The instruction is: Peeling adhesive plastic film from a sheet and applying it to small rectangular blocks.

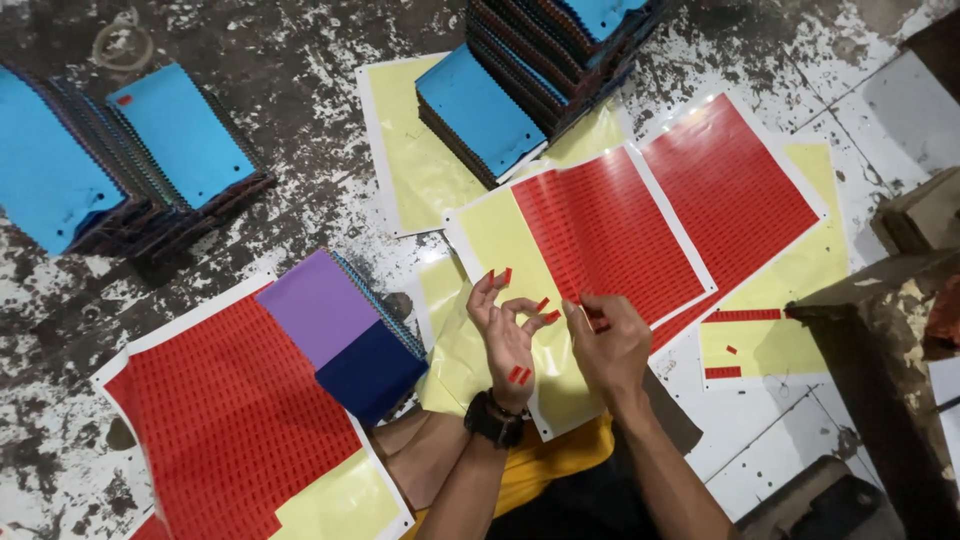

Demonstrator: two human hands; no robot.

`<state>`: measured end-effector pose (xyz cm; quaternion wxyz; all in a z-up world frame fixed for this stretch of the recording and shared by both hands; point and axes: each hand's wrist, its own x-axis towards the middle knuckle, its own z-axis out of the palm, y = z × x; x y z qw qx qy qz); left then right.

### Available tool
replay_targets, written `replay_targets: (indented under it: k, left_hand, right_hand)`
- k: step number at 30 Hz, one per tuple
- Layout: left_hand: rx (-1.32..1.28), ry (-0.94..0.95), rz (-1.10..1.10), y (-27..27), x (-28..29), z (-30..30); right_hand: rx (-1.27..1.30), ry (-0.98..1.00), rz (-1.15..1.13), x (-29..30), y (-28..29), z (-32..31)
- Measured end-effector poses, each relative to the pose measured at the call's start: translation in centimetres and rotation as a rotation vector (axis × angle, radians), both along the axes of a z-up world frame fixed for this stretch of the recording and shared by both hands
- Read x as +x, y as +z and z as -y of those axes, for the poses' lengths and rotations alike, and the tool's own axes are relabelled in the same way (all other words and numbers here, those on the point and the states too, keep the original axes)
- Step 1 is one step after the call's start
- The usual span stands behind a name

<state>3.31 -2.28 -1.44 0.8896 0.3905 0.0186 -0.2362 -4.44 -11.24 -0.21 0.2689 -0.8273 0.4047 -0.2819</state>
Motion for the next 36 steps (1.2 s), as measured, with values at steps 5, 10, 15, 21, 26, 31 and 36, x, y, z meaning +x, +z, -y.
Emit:
replay_targets:
  k: [5,10,15,21,26,31,36]
  left_hand:
    - [-0.014,0.002,-0.060,0.7,0.2,0.1]
    - [-0.065,0.063,-0.141,3.4,1.8,-0.7]
    - [-0.072,0.225,-0.327,5.1,3.5,-1.7]
    - [0.269,0.266,0.263,6.5,5.4,-9.5]
    - [0.657,0.289,0.465,9.0,6.8,-16.3]
    - [0.776,0.277,0.469,9.1,7.1,-18.9]
    - [0.845,0.274,0.483,8.8,7.8,-19.7]
  right_hand:
    - [-0.033,0.024,0.106,0.4,1.2,-0.8]
    - [0.273,0.311,0.336,-2.3,0.1,-2.2]
    - [0.740,0.491,0.400,0.0,2.8,-8.0]
    - [0.703,0.559,0.269,3.9,4.0,-8.2]
    - [0.412,0.897,0.252,10.7,7.9,-8.7]
    - [0.212,1.189,0.173,13.8,10.2,-10.4]
    - [0.205,1.299,0.108,15.0,9.9,-10.7]
